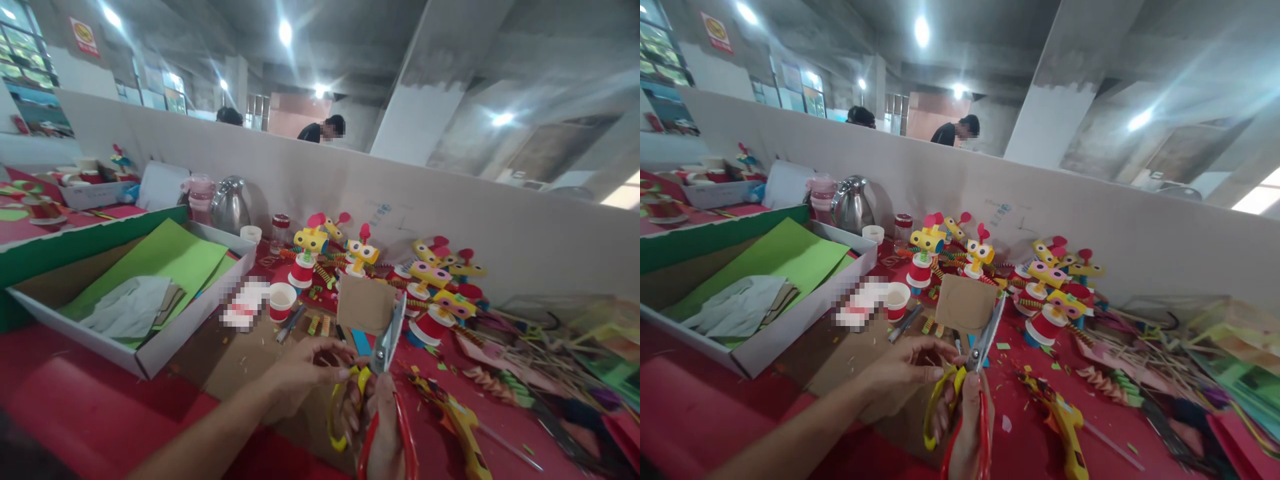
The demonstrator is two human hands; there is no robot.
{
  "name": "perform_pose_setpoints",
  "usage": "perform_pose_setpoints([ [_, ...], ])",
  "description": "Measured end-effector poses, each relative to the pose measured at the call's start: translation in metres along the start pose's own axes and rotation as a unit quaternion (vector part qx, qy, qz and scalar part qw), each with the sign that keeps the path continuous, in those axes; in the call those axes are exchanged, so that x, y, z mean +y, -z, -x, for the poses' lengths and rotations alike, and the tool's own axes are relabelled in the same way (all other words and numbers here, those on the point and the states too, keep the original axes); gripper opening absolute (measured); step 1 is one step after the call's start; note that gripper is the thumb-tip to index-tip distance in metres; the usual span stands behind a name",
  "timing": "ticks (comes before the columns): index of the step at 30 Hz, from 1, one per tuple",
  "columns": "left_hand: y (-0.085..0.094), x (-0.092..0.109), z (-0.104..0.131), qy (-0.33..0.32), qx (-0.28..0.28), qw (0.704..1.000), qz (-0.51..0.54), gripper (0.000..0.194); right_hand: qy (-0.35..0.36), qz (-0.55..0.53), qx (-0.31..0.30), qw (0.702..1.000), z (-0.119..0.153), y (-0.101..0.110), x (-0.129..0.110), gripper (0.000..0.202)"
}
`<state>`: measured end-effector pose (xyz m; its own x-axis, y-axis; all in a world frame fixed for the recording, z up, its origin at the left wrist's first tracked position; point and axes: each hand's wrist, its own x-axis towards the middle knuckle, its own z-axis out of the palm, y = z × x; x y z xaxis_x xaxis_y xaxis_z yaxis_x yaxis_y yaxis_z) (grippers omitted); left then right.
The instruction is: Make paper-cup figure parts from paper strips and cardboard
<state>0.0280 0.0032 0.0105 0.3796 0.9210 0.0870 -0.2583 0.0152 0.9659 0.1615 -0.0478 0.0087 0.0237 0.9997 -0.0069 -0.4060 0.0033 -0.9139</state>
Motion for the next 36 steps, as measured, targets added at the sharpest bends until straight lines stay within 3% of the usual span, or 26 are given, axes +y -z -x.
perform_pose_setpoints([
  [8, 0.001, 0.003, -0.001, 0.001, -0.039, 0.999, -0.002, 0.044, -0.033, -0.011, 0.009, 0.999, -0.006, 0.004, 0.003, 0.033],
  [11, -0.002, 0.003, 0.001, 0.003, -0.004, 1.000, 0.014, 0.046, -0.049, -0.017, 0.024, 0.998, -0.009, 0.005, 0.007, 0.037],
  [16, -0.007, 0.005, 0.002, -0.010, 0.056, 0.989, 0.139, 0.047, -0.102, -0.012, 0.022, 0.994, -0.005, -0.005, 0.008, 0.053],
  [21, -0.008, 0.010, 0.002, -0.046, 0.136, 0.980, 0.136, 0.034, -0.112, -0.018, -0.007, 0.994, 0.000, -0.013, 0.009, 0.057],
  [27, -0.006, 0.007, -0.003, -0.088, 0.234, 0.955, 0.157, 0.037, -0.116, -0.006, -0.033, 0.993, 0.004, -0.014, 0.016, 0.054],
  [36, -0.004, 0.010, -0.006, -0.094, 0.270, 0.939, 0.192, 0.046, -0.169, -0.026, -0.087, 0.981, 0.004, -0.015, 0.015, 0.060],
])
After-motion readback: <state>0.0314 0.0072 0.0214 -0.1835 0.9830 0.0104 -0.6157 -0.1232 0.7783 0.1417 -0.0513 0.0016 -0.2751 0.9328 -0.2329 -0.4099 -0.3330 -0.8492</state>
